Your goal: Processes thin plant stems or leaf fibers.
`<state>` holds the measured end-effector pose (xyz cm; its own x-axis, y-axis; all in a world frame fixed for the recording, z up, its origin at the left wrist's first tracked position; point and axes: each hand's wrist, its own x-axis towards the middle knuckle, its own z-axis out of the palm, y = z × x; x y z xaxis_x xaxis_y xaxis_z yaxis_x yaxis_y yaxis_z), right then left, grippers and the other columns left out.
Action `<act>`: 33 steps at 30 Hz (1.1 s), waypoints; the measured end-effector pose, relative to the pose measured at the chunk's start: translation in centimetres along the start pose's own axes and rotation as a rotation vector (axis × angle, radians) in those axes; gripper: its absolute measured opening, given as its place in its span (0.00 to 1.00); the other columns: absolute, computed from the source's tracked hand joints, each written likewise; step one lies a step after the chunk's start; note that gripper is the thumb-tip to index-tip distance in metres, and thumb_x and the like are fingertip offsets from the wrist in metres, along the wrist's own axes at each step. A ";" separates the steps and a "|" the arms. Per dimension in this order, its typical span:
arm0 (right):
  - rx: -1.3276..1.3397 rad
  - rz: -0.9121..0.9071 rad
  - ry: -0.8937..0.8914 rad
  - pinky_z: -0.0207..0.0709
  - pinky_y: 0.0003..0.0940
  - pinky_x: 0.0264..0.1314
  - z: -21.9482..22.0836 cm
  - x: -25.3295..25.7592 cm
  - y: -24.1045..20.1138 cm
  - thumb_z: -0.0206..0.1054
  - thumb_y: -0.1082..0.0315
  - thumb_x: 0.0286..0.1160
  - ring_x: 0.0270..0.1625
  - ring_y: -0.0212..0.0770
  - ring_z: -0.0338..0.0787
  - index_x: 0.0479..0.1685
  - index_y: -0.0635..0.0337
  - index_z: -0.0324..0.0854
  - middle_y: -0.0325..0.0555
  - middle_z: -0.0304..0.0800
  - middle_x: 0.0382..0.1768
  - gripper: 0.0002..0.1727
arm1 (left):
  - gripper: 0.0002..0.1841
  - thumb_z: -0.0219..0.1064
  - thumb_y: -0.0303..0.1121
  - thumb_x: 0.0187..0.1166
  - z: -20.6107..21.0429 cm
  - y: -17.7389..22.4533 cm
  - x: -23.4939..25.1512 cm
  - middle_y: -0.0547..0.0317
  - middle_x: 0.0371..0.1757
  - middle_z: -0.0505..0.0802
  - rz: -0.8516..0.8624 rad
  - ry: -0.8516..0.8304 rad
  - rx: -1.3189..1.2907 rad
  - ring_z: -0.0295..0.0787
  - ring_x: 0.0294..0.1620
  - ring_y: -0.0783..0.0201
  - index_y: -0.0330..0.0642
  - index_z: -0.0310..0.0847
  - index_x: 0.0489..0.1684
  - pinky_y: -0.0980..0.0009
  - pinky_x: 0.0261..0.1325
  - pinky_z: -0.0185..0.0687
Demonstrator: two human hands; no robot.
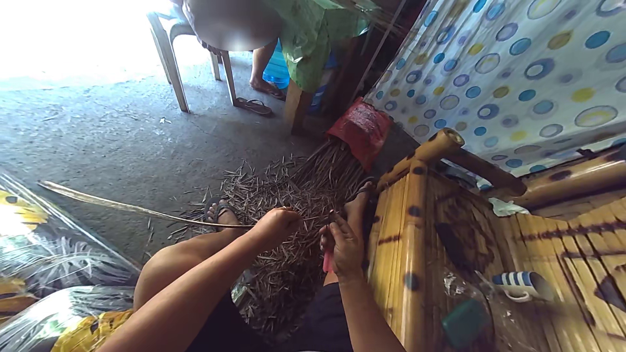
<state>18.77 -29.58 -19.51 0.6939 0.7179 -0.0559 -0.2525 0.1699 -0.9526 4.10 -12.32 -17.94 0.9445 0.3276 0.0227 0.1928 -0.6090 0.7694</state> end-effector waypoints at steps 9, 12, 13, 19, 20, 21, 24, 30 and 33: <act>-0.067 0.086 -0.090 0.82 0.31 0.24 0.8 -1.2 0.1 0.49 0.69 0.91 0.24 0.37 0.85 0.83 0.68 0.66 0.50 0.89 0.34 0.24 | 0.18 0.53 0.40 0.91 0.0 0.1 0.0 0.51 0.46 0.91 -0.024 -0.007 0.002 0.88 0.51 0.57 0.40 0.90 0.50 0.58 0.63 0.81; -0.010 0.154 -0.147 0.82 0.30 0.24 2.1 -2.2 1.3 0.51 0.71 0.91 0.23 0.36 0.84 0.76 0.70 0.73 0.51 0.88 0.32 0.20 | 0.18 0.55 0.40 0.91 0.3 -0.1 -0.2 0.51 0.45 0.91 0.007 0.008 0.005 0.88 0.50 0.59 0.41 0.91 0.52 0.60 0.62 0.81; -0.005 0.155 -0.145 0.82 0.30 0.23 2.2 -2.2 1.5 0.51 0.71 0.91 0.22 0.36 0.84 0.75 0.70 0.74 0.51 0.88 0.31 0.20 | 0.17 0.55 0.39 0.90 0.4 -0.1 -0.2 0.52 0.45 0.91 0.018 0.021 0.002 0.88 0.49 0.60 0.41 0.91 0.51 0.62 0.61 0.81; -0.034 0.104 -0.080 0.80 0.28 0.21 1.3 -1.5 0.8 0.51 0.72 0.91 0.21 0.35 0.83 0.74 0.71 0.74 0.52 0.89 0.30 0.20 | 0.18 0.53 0.41 0.91 0.0 0.1 0.0 0.51 0.52 0.92 -0.029 -0.008 0.089 0.89 0.56 0.56 0.44 0.90 0.56 0.54 0.65 0.82; -0.039 0.098 -0.079 0.80 0.28 0.21 1.2 -1.5 0.7 0.50 0.72 0.91 0.21 0.35 0.83 0.74 0.71 0.74 0.52 0.89 0.30 0.20 | 0.18 0.53 0.42 0.91 0.0 0.1 0.0 0.50 0.53 0.93 -0.034 -0.017 0.109 0.90 0.57 0.54 0.44 0.89 0.57 0.51 0.65 0.82; -0.047 0.098 -0.088 0.80 0.28 0.22 1.1 -1.4 0.6 0.50 0.72 0.91 0.21 0.35 0.83 0.74 0.71 0.75 0.51 0.89 0.31 0.20 | 0.18 0.53 0.42 0.91 0.0 0.0 0.0 0.50 0.52 0.93 -0.030 -0.015 0.127 0.91 0.56 0.53 0.45 0.90 0.57 0.50 0.65 0.82; -0.076 0.136 -0.147 0.82 0.30 0.23 1.5 -1.7 0.9 0.51 0.71 0.91 0.22 0.36 0.84 0.71 0.71 0.76 0.51 0.88 0.31 0.19 | 0.18 0.54 0.42 0.91 0.1 0.0 -0.1 0.51 0.51 0.93 -0.004 -0.001 0.167 0.91 0.55 0.53 0.46 0.90 0.56 0.51 0.63 0.83; -0.104 0.077 -0.132 0.80 0.28 0.22 0.9 -1.4 1.0 0.52 0.71 0.91 0.21 0.35 0.83 0.72 0.73 0.77 0.52 0.90 0.31 0.19 | 0.16 0.56 0.39 0.90 0.2 0.0 -0.2 0.51 0.49 0.94 0.050 0.030 0.127 0.91 0.54 0.57 0.42 0.91 0.52 0.57 0.64 0.83; -0.126 0.039 -0.077 0.81 0.29 0.22 -0.3 -0.8 0.4 0.51 0.71 0.91 0.21 0.35 0.84 0.74 0.72 0.75 0.51 0.90 0.32 0.20 | 0.16 0.57 0.39 0.90 0.3 0.0 0.0 0.52 0.48 0.94 0.054 0.034 0.109 0.91 0.53 0.58 0.42 0.91 0.51 0.59 0.65 0.83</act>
<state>18.32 -30.25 -19.98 0.6300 0.7730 -0.0749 -0.1883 0.0584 -0.9804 4.20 -12.57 -18.15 0.9451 0.3153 0.0856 0.1712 -0.7010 0.6923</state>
